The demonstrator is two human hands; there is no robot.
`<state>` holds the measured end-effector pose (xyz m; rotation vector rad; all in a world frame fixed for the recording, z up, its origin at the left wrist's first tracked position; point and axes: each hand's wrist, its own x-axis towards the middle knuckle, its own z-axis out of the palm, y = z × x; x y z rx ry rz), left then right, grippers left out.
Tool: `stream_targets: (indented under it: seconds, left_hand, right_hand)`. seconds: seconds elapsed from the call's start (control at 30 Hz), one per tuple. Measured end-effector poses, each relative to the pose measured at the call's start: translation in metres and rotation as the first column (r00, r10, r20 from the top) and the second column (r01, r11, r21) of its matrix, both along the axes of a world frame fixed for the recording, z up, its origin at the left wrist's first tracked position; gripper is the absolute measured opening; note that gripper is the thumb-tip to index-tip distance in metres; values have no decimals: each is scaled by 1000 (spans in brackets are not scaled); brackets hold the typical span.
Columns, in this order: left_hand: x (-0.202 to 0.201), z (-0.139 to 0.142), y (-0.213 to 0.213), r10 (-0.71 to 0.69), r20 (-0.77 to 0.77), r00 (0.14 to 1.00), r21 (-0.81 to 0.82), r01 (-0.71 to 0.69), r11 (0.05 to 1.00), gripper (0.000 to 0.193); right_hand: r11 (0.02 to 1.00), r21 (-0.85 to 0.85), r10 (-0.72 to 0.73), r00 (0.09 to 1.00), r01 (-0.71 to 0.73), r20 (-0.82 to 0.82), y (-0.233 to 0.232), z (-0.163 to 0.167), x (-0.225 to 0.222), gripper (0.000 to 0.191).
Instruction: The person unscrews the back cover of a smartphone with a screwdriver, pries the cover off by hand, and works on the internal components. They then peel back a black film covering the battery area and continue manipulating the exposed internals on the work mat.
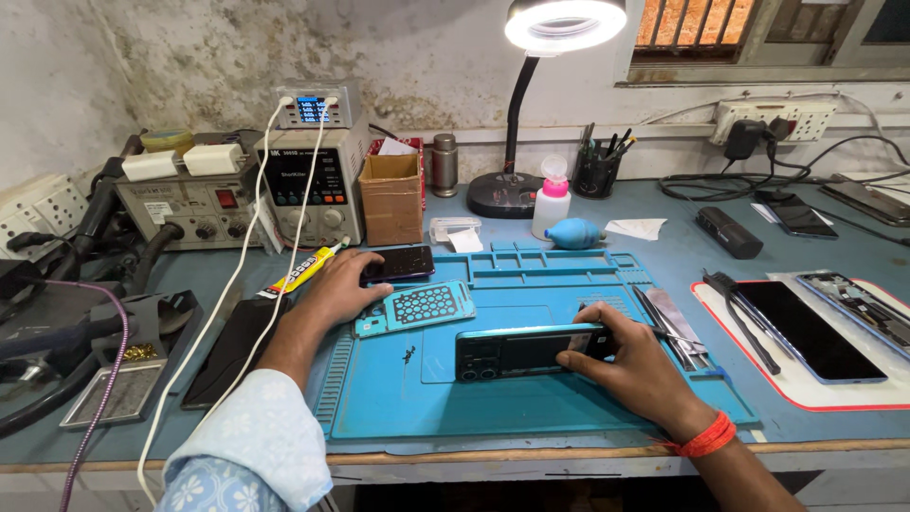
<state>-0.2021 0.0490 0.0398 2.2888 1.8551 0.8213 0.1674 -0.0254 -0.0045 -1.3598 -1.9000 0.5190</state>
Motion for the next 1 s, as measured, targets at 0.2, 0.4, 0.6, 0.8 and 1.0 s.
stream_targets:
  seconds: [0.2, 0.4, 0.6, 0.8, 1.0]
  left_hand:
    - [-8, 14, 4, -69, 64, 996, -64, 73, 995, 72]
    - [-14, 23, 7, -54, 143, 988, -207, 83, 975, 87]
    - [-14, 34, 13, -108, -9, 994, -255, 102, 962, 90]
    - [-17, 32, 8, -41, -59, 997, -257, 25, 966, 78]
    - [-21, 33, 8, -80, 37, 996, -214, 86, 973, 64]
  right_hand:
    - [995, 70, 67, 997, -64, -44, 1, -4, 1, 42]
    - [990, 79, 123, 990, -118, -64, 1, -3, 1, 40]
    - [991, 82, 108, 992, -103, -65, -1, -3, 0, 41]
    - [995, 57, 83, 995, -80, -55, 1, -4, 1, 41]
    - [980, 128, 160, 985, -150, -71, 2, -5, 1, 39]
